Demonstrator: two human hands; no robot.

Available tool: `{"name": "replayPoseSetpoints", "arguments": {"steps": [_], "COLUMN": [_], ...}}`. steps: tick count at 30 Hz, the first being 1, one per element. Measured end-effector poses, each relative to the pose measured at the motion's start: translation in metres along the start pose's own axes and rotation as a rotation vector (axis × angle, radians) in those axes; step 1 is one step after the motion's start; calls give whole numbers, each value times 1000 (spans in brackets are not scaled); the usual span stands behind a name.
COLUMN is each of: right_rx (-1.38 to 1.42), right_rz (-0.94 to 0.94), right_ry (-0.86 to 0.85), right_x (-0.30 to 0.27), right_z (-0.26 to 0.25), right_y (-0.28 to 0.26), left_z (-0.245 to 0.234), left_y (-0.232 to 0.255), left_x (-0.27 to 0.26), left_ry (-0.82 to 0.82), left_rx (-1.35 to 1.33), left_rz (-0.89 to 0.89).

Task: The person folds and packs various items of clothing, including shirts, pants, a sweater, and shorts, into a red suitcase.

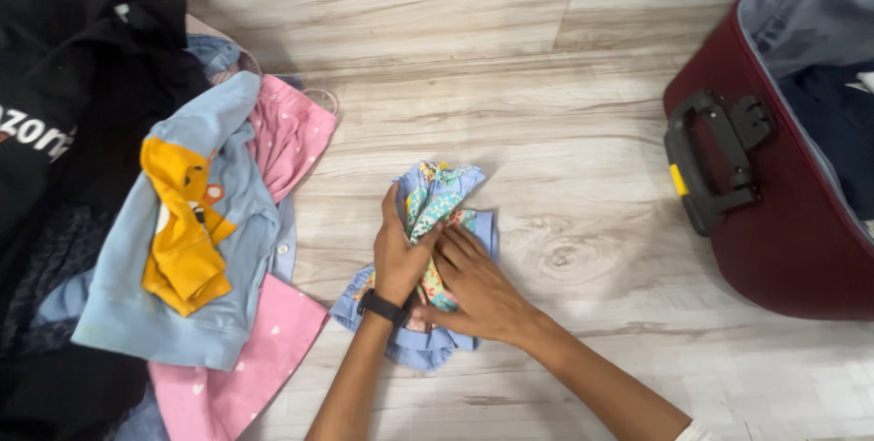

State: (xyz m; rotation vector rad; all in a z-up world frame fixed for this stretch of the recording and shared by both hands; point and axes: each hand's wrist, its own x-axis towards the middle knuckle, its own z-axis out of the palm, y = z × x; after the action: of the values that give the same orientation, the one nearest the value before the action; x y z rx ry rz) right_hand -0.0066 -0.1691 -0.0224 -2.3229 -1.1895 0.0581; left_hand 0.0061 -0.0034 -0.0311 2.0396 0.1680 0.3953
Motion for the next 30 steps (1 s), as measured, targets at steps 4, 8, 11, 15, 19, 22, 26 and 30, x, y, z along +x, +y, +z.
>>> {"name": "replayPoseSetpoints", "arguments": {"steps": [4, 8, 11, 15, 19, 22, 26, 30], "right_rx": [89, 207, 182, 218, 334, 421, 520, 478], "right_rz": [-76, -83, -96, -103, -60, -85, -124, -83], "right_ry": [109, 93, 238, 255, 97, 4, -27, -50], "right_x": [1, -6, -10, -12, -14, -17, -19, -15], "right_z": [-9, -20, -19, -6, 11, 6, -12, -20], "right_y": [-2, 0, -2, -1, -6, -18, -38, -45], "left_z": [6, 7, -1, -11, -26, -47, -93, -170], "left_y": [-18, -46, -64, -56, -8, 17, 44, 100], "left_x": [2, 11, 14, -5, -37, -48, -48, -39], "left_ry": [23, 107, 275, 439, 201, 162, 219, 442], "left_rx": [-202, -515, -1177, -1091, -412, -121, 318, 697], "left_rz": [-50, -124, -365, -285, -93, 114, 307, 326]}}
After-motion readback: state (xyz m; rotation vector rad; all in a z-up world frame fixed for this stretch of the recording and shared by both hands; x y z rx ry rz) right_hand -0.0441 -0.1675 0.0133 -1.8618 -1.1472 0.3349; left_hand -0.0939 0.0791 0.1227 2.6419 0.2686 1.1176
